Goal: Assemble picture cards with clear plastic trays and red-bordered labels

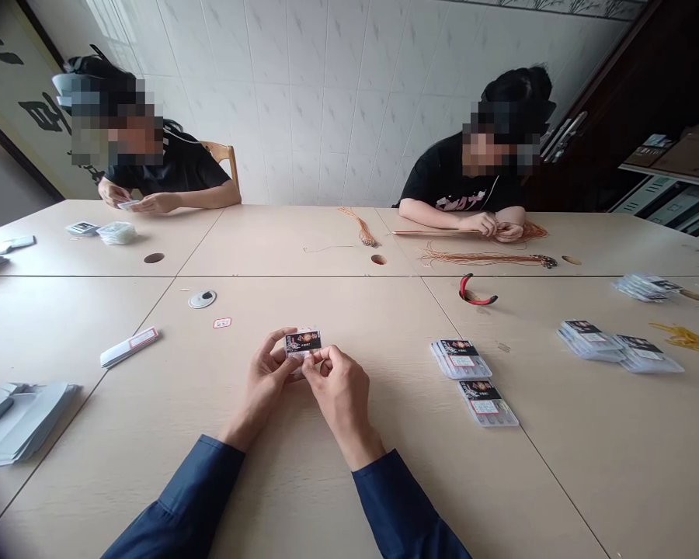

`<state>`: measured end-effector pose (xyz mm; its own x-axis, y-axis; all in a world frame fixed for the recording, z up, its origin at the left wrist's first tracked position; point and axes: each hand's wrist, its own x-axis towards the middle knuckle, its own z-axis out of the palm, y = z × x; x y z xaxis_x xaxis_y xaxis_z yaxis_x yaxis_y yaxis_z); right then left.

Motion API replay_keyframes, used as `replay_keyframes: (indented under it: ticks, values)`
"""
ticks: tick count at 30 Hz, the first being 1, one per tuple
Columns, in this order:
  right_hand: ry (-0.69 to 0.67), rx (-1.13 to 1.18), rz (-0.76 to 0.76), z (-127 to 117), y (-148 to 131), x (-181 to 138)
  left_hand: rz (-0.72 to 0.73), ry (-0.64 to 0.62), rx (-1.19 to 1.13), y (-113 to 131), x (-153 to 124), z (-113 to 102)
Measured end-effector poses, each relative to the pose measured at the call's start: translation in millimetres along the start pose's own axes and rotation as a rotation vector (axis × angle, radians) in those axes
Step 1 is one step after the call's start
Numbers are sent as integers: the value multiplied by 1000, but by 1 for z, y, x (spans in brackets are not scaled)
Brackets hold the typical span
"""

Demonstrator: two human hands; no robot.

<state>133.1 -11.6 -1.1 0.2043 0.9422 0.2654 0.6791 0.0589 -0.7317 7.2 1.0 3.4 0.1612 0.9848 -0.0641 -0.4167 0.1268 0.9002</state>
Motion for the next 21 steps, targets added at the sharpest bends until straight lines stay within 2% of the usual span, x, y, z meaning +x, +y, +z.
replay_keyframes:
  ticks: [21]
  values:
    - [47,-23,-7,1,-3,2,-9,13,84,3,2,3]
